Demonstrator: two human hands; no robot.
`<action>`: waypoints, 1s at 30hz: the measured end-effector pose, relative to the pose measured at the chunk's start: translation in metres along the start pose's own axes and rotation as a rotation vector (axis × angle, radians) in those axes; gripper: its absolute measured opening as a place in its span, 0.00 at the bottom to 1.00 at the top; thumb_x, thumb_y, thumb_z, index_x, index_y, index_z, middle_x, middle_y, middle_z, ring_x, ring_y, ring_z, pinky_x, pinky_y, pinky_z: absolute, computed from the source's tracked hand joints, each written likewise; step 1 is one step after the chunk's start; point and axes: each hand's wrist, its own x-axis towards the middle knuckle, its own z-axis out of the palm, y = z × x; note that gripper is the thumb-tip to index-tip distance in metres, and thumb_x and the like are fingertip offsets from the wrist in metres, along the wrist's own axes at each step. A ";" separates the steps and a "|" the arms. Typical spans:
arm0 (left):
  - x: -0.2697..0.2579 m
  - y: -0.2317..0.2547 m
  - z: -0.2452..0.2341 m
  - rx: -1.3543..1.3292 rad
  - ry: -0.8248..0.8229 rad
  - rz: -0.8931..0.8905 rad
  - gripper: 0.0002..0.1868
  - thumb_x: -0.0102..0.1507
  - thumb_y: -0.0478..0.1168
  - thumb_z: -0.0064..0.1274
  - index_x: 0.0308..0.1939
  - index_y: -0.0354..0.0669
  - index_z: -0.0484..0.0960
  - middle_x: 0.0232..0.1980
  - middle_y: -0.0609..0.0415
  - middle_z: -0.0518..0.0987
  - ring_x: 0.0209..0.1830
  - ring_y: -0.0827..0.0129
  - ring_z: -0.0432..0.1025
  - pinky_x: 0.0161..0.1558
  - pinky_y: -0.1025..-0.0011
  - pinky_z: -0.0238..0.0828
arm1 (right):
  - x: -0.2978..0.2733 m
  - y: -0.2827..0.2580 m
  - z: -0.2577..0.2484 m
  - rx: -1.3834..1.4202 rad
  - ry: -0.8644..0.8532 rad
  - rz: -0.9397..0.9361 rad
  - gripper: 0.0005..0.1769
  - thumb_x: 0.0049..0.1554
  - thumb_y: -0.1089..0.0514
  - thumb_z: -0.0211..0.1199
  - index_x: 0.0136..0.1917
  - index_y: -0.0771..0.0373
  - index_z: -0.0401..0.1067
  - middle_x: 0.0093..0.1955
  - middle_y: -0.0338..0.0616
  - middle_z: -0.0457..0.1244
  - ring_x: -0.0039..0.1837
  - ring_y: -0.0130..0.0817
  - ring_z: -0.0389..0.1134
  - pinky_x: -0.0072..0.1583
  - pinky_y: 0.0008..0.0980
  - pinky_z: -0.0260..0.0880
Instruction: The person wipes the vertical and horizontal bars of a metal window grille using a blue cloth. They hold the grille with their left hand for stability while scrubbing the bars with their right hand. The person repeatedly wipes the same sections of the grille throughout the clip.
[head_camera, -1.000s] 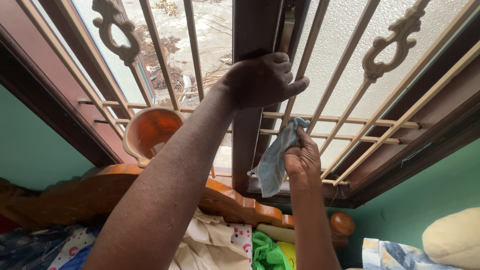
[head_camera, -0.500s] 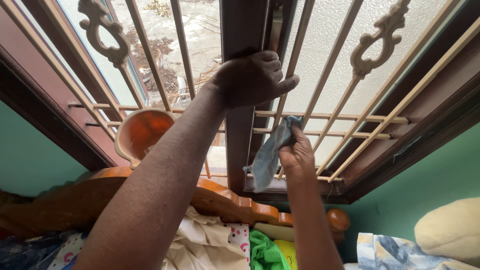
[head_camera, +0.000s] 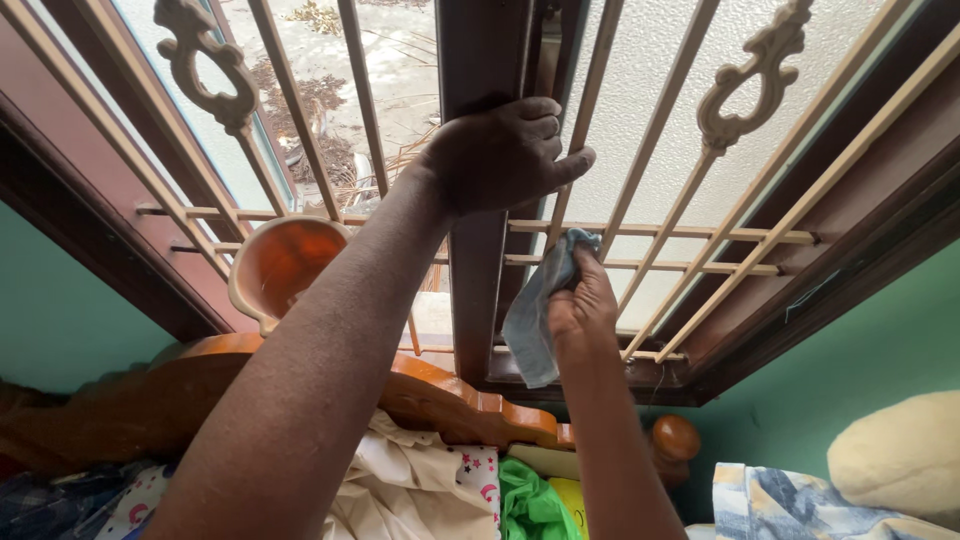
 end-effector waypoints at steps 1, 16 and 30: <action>-0.001 0.000 0.001 -0.006 -0.015 0.007 0.13 0.70 0.41 0.51 0.59 0.54 0.80 0.35 0.59 0.85 0.48 0.66 0.82 0.64 0.70 0.73 | -0.013 0.002 0.002 -0.061 0.039 -0.015 0.06 0.59 0.63 0.68 0.48 0.67 0.77 0.47 0.49 0.73 0.49 0.37 0.75 0.57 0.34 0.81; -0.015 0.008 0.001 0.087 0.077 -0.060 0.16 0.73 0.48 0.49 0.64 0.57 0.81 0.44 0.63 0.85 0.57 0.69 0.77 0.76 0.68 0.52 | -0.120 -0.019 0.049 -1.487 -0.525 -1.607 0.14 0.64 0.65 0.64 0.64 0.63 0.76 0.57 0.49 0.70 0.56 0.42 0.75 0.58 0.36 0.78; -0.021 0.008 0.001 0.212 0.065 -0.087 0.17 0.76 0.48 0.47 0.68 0.57 0.79 0.58 0.63 0.83 0.68 0.70 0.71 0.79 0.67 0.47 | -0.071 0.002 0.089 -2.071 -0.650 -1.308 0.05 0.63 0.56 0.64 0.47 0.58 0.79 0.42 0.46 0.71 0.42 0.44 0.74 0.46 0.46 0.74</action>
